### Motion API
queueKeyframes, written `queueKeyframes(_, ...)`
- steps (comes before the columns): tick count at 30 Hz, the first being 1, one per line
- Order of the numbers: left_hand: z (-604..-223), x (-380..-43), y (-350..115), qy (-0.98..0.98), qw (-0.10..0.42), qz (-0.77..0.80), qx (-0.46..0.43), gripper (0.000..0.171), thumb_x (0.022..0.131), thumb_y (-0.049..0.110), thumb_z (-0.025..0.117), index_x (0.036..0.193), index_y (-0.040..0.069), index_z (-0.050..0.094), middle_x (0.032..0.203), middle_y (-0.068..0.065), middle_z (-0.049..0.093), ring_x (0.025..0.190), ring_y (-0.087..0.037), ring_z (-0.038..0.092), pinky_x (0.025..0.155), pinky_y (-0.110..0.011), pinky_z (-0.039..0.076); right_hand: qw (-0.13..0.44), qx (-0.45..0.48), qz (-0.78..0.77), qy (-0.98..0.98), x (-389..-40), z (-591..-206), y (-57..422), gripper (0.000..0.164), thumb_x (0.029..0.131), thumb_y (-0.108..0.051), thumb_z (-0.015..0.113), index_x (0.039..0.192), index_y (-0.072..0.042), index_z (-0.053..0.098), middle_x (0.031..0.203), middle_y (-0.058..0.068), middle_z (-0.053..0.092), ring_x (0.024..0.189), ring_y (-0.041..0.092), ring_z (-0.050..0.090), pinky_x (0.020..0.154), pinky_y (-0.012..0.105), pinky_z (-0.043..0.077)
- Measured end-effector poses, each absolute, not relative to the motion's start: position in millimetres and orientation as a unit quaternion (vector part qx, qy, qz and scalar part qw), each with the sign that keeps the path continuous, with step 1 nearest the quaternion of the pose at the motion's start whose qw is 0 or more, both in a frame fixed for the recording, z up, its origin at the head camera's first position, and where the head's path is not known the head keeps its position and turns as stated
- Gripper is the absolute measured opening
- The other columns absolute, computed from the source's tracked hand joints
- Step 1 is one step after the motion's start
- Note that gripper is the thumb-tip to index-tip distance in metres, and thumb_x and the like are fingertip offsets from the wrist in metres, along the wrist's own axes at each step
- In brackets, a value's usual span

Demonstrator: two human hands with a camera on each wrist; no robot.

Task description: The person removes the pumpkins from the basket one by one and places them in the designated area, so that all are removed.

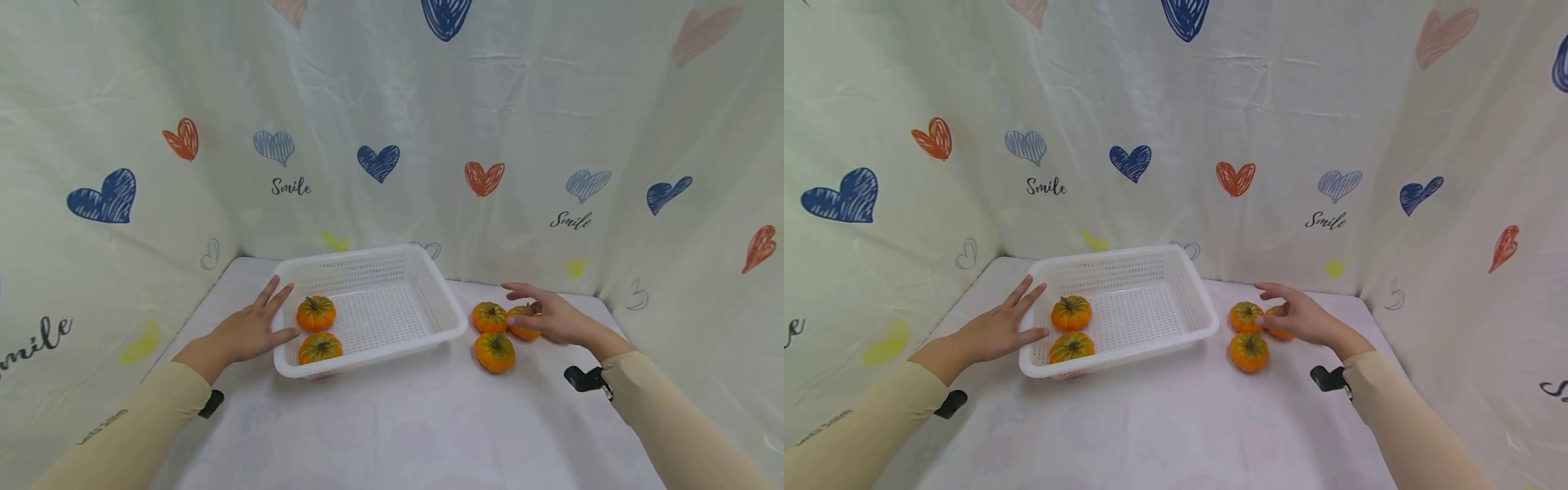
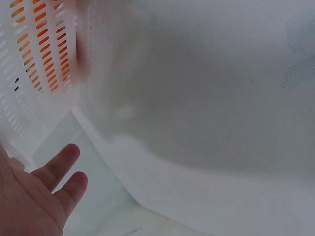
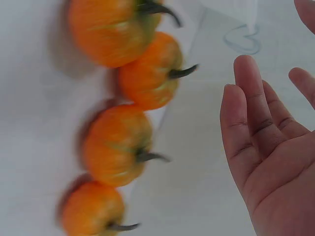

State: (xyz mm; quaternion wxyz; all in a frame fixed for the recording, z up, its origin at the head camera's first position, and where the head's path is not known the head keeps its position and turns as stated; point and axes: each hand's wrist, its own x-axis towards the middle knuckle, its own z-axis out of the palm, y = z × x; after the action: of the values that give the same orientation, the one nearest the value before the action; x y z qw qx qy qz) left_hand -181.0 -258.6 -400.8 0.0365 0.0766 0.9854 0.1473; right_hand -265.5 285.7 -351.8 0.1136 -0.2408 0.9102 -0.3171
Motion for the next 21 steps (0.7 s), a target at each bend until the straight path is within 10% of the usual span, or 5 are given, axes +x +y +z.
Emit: queueKeyframes(21,-403,-181,-259,0.985,0.035,0.150,0.072,0.090,0.095,0.057,0.054,0.161,0.014,0.011,0.165,-0.018,-0.006,0.128,-0.058,0.041,0.096,-0.070,0.040,0.160,-0.318,-0.286,0.890,-313,-298,160,0.074,0.090,-0.038,0.075,0.154,-0.026,0.040,0.145,0.012,0.050,0.107,0.026,0.062,0.087,0.042,0.056)
